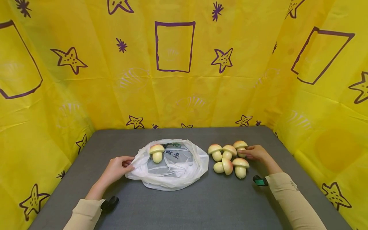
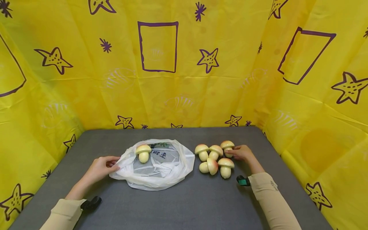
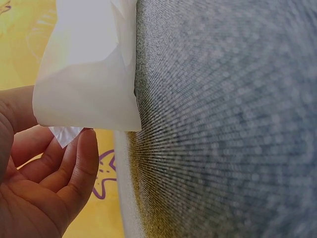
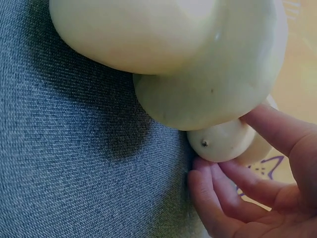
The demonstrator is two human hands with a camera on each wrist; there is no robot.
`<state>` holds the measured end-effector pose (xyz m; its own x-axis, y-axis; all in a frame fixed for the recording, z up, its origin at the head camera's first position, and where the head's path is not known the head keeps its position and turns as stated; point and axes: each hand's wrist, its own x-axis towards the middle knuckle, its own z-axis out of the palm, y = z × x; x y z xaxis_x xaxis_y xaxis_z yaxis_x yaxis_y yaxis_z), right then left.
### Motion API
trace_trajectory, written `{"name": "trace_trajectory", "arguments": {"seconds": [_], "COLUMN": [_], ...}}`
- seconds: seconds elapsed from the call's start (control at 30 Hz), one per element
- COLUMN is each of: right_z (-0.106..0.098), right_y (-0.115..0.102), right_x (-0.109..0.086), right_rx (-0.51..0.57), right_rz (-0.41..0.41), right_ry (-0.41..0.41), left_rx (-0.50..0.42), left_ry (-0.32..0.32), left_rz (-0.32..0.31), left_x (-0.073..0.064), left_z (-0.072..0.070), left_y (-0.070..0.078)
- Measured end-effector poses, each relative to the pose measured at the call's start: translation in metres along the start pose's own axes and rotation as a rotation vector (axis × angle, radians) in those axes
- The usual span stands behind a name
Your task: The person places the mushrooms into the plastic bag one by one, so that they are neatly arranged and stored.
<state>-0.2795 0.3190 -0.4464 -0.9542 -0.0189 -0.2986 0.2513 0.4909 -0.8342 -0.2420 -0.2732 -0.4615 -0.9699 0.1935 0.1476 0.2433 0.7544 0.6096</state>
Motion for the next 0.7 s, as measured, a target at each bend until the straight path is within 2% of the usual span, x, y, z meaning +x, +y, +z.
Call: {"name": "trace_trajectory", "arguments": {"seconds": [0.3,0.7], "right_z": [-0.004,-0.015], "right_y": [0.001,-0.008], "right_x": [-0.001,-0.011], "right_rx": [-0.03,0.049], "right_rz": [0.005,-0.016], "right_ry": [0.053,0.023], "left_rx": [0.0,-0.004], "left_ry": [-0.006,0.009], "left_rz": [-0.005,0.016], "left_x": [0.001,0.001], "left_z": [0.0,-0.002], "left_y": [0.0,0.003]}}
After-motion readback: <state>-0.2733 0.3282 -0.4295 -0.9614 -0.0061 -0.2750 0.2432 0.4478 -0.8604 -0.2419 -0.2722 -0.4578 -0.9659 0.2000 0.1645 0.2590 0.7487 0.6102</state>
